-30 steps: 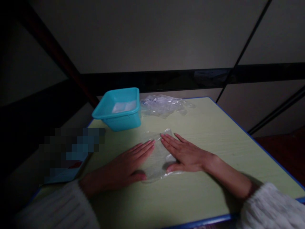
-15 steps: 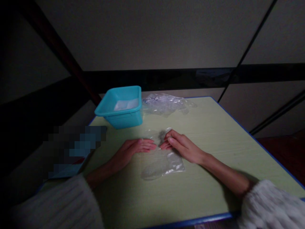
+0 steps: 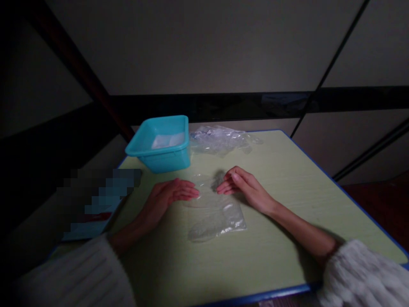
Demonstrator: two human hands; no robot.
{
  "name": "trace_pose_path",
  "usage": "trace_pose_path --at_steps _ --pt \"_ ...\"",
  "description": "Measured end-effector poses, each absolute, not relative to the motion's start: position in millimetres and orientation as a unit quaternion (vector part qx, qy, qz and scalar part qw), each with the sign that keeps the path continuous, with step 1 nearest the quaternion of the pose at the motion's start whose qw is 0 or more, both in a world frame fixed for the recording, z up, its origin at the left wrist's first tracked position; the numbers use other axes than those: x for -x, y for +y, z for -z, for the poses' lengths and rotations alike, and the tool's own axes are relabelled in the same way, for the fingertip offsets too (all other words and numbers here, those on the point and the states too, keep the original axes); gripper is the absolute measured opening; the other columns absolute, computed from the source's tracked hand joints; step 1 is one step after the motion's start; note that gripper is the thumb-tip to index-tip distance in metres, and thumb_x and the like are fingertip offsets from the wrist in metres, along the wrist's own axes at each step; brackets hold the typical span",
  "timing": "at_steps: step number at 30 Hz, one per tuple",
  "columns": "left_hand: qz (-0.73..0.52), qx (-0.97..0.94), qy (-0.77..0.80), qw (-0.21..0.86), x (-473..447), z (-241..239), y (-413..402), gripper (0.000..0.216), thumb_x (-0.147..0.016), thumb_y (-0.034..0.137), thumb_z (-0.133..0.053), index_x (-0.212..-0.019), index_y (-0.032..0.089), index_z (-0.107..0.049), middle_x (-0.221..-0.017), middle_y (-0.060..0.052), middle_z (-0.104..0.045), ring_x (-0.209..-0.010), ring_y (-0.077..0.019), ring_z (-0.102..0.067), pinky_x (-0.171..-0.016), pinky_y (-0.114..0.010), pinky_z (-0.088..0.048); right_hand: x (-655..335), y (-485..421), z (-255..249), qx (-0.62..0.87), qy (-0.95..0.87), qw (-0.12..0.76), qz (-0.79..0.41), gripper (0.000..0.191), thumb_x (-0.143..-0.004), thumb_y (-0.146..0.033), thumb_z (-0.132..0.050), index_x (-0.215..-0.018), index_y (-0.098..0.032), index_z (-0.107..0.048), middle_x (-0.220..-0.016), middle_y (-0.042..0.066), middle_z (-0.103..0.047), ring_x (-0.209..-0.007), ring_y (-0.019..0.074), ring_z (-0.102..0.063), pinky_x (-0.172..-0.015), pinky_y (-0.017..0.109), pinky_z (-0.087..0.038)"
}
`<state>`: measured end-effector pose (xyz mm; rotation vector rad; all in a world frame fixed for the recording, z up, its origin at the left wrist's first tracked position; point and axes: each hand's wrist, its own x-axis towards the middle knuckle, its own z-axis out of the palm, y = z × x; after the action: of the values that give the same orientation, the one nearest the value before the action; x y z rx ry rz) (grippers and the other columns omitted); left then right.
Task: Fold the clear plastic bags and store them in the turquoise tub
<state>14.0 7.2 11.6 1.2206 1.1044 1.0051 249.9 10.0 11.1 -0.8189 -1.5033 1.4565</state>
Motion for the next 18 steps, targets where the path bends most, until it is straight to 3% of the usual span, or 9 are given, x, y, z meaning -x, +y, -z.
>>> trace_pose_path --at_steps 7,18 --pt "-0.393 -0.537 0.472 0.579 -15 -4 7 0.044 -0.077 0.053 -0.055 -0.08 0.011 -0.068 -0.077 -0.012 -0.073 -0.073 -0.0242 -0.071 -0.073 -0.035 -0.055 -249 7 -11 0.327 -0.7 0.338 -0.537 0.035 -0.093 -0.05 -0.044 -0.097 -0.016 -0.052 -0.093 0.01 -0.069 -0.088 0.0173 -0.066 -0.08 0.035 -0.053" --pt "-0.386 -0.546 0.478 0.57 -17 0 7 0.042 -0.076 0.051 -0.053 -0.078 0.011 -0.067 -0.077 -0.011 -0.073 -0.075 -0.0233 -0.071 -0.075 -0.035 -0.055 -248 7 -12 0.334 -0.735 0.313 -0.501 0.039 -0.092 -0.052 -0.044 -0.095 -0.014 -0.056 -0.094 0.01 -0.069 -0.089 0.0187 -0.065 -0.08 0.036 -0.051"
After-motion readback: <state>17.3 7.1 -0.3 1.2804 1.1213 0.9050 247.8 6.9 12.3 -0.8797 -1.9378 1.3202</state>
